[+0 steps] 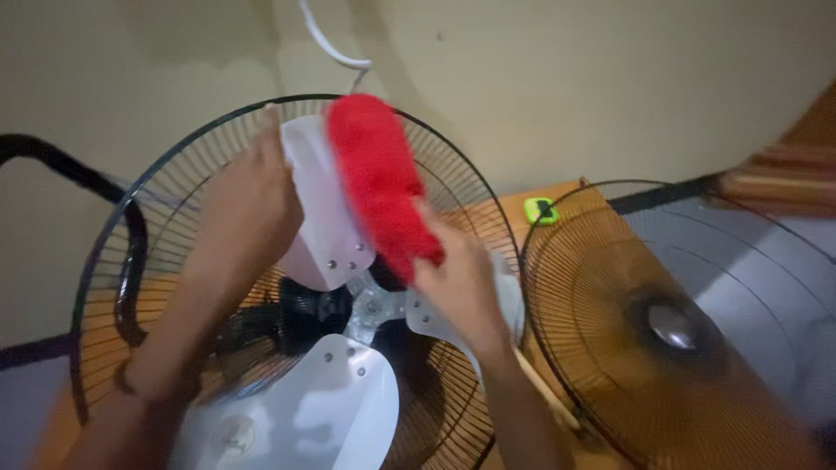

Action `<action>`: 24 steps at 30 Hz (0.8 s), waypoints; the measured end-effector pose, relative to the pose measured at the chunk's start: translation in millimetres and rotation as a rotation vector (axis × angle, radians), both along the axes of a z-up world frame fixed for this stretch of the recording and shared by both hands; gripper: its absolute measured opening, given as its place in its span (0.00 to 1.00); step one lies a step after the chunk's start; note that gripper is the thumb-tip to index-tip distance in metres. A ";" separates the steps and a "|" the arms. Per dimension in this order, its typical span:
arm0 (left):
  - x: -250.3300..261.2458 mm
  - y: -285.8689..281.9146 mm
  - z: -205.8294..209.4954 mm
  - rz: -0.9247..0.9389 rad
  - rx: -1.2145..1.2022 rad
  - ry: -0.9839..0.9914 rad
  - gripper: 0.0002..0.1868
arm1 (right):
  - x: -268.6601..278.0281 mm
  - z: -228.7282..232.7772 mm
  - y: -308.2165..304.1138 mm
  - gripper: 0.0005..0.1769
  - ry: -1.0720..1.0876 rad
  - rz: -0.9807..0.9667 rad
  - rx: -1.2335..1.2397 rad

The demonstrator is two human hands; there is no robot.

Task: The person removes the front grill of a standing fan and uses a red duster to wipe each fan blade and the central hub. The grill is set aside on the table during cleaning.

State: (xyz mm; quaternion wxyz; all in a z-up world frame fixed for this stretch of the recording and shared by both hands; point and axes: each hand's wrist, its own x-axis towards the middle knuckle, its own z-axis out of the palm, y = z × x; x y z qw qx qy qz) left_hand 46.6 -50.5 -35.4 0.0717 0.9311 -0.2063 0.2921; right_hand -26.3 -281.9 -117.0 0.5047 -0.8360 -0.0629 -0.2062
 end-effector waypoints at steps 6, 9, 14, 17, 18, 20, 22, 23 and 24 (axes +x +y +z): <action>-38.7 -11.2 13.8 0.131 0.232 -0.461 0.33 | -16.9 -9.2 11.8 0.28 -0.162 0.353 0.422; -91.4 -20.4 19.5 -0.035 -0.023 -0.271 0.25 | -22.4 -9.5 3.7 0.26 0.000 0.377 0.670; -158.6 -52.3 10.5 -0.313 -0.418 0.360 0.35 | -30.7 6.2 -2.1 0.24 -0.056 0.437 0.901; -163.0 -61.3 1.4 -0.509 -0.569 0.395 0.42 | -44.9 15.0 25.0 0.25 -0.065 0.486 1.107; -160.6 -61.2 -2.5 -0.553 -0.599 0.372 0.44 | -50.9 17.1 39.5 0.26 -0.070 0.492 1.170; -157.0 -56.6 -8.9 -0.590 -0.683 0.390 0.42 | -65.3 19.7 50.2 0.30 -0.018 0.582 1.340; -153.5 -49.8 -11.9 -0.609 -0.723 0.397 0.39 | -74.3 19.4 51.8 0.37 0.104 0.754 1.542; -152.0 -44.6 -10.9 -0.609 -0.728 0.395 0.37 | -72.3 18.2 48.2 0.36 0.063 0.739 1.362; -151.8 -41.2 -9.6 -0.608 -0.733 0.393 0.35 | -68.1 16.0 41.8 0.35 0.022 0.721 1.183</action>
